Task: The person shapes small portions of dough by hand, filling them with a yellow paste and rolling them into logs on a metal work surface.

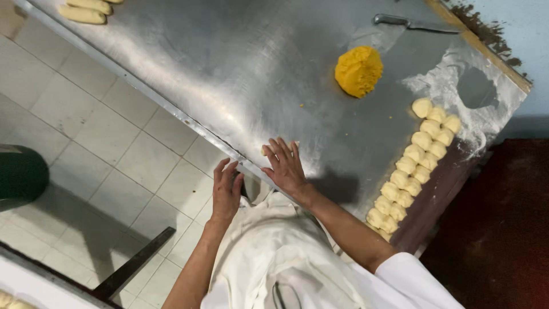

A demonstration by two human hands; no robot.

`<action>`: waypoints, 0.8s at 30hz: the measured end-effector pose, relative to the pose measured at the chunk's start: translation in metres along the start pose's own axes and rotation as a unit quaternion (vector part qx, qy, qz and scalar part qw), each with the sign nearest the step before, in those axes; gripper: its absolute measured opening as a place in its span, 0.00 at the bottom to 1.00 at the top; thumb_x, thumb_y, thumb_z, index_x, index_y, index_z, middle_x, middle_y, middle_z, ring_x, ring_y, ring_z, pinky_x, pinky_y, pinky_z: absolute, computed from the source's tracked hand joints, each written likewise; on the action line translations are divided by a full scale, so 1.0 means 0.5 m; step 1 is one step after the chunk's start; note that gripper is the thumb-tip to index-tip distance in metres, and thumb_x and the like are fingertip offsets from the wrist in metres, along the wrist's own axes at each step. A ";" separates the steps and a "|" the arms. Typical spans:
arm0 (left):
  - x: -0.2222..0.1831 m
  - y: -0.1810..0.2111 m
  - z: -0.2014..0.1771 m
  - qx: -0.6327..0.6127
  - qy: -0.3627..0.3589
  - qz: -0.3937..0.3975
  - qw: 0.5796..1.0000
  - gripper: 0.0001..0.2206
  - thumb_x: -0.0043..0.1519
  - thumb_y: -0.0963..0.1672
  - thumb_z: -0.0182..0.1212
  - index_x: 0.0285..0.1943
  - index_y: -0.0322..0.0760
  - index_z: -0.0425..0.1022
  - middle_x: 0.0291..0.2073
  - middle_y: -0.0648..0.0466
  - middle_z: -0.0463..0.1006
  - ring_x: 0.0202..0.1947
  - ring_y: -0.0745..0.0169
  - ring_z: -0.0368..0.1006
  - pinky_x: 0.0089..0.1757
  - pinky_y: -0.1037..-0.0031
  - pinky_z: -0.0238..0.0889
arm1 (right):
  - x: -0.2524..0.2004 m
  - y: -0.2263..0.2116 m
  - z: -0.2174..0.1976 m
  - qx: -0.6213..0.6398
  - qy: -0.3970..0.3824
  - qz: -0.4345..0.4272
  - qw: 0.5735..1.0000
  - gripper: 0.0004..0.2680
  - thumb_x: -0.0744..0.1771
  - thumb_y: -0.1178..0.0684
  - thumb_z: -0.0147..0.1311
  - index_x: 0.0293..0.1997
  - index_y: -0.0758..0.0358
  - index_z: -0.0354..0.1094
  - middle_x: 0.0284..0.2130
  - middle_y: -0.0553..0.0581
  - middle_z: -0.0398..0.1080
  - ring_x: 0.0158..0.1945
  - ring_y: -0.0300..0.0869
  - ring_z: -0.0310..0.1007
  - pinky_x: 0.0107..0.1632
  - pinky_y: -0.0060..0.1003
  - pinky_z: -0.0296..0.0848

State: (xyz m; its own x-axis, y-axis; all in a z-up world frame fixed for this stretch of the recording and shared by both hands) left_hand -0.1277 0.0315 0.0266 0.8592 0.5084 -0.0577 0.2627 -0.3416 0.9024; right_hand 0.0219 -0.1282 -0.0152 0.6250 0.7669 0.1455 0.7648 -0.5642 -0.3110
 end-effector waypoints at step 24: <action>0.623 -0.059 0.118 -0.684 -0.049 -0.272 0.675 0.15 0.74 0.46 0.42 0.60 0.32 0.68 0.49 0.48 0.77 0.48 0.58 0.76 0.51 0.65 0.74 | 0.263 0.082 -0.178 0.274 0.095 0.198 0.936 0.17 0.66 0.50 0.62 0.60 0.66 0.68 0.55 0.63 0.73 0.53 0.48 0.77 0.54 0.38 0.75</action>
State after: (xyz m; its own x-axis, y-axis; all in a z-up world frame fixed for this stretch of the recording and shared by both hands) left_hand 0.1581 0.1535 -0.0429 0.8417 0.1867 -0.5067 -0.0428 0.9584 0.2822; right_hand 0.1495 -0.0776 0.0747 0.8992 0.4327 0.0645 0.3036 -0.5111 -0.8041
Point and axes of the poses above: each hand's wrist, its own x-axis towards the middle knuckle, its own z-axis out of the palm, y = z × x, the point moved 3 cm from there along x, towards the middle knuckle
